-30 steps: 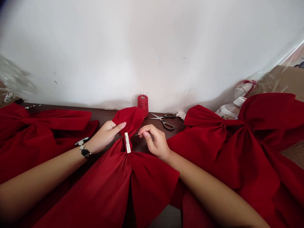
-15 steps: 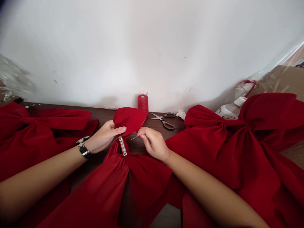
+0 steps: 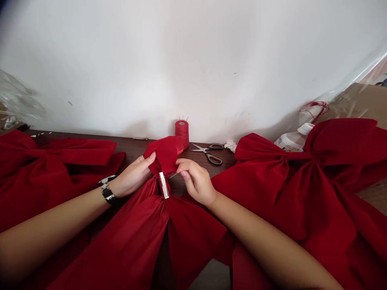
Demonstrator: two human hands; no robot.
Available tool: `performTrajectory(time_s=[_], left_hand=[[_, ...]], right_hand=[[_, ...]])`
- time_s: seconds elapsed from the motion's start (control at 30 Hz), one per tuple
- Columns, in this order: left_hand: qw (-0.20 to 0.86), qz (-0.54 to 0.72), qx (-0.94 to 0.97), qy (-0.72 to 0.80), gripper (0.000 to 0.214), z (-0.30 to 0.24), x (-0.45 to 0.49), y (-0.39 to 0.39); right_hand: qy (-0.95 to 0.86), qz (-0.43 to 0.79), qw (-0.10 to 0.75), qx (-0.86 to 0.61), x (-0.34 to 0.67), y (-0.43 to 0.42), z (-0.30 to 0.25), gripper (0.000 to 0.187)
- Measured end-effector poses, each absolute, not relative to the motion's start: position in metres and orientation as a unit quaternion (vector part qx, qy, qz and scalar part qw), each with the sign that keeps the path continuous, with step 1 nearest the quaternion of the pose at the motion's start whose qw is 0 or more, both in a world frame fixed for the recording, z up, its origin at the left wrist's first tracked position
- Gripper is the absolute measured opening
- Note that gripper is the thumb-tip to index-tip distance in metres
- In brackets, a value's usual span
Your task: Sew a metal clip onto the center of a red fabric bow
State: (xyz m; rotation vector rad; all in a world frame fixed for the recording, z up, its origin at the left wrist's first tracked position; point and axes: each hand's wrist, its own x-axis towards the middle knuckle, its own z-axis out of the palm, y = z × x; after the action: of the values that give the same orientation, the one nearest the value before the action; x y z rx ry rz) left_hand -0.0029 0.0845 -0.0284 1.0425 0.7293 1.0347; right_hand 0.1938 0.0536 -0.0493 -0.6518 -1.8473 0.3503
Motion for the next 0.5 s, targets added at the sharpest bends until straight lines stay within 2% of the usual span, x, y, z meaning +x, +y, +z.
performTrajectory(time_s=[0.17,0.27,0.5], left_hand=[[0.699,0.417,0.492,0.308,0.038,-0.0246,0.0002,0.0803],[0.677,0.423,0.507,0.325,0.037,-0.0241,-0.0006,0.0797],[0.612,0.393,0.577,0.371,0.025,-0.0209,-0.0062,0.0765]], right_hand=[[-0.740,0.295,0.531,-0.287,0.1914,0.0519,-0.0532,0.012],[-0.713,0.368,0.517,-0.298,0.1893,0.0521,-0.0535,0.019],[-0.664,0.437,0.529,-0.296,0.1853,0.0541,-0.0537,0.027]])
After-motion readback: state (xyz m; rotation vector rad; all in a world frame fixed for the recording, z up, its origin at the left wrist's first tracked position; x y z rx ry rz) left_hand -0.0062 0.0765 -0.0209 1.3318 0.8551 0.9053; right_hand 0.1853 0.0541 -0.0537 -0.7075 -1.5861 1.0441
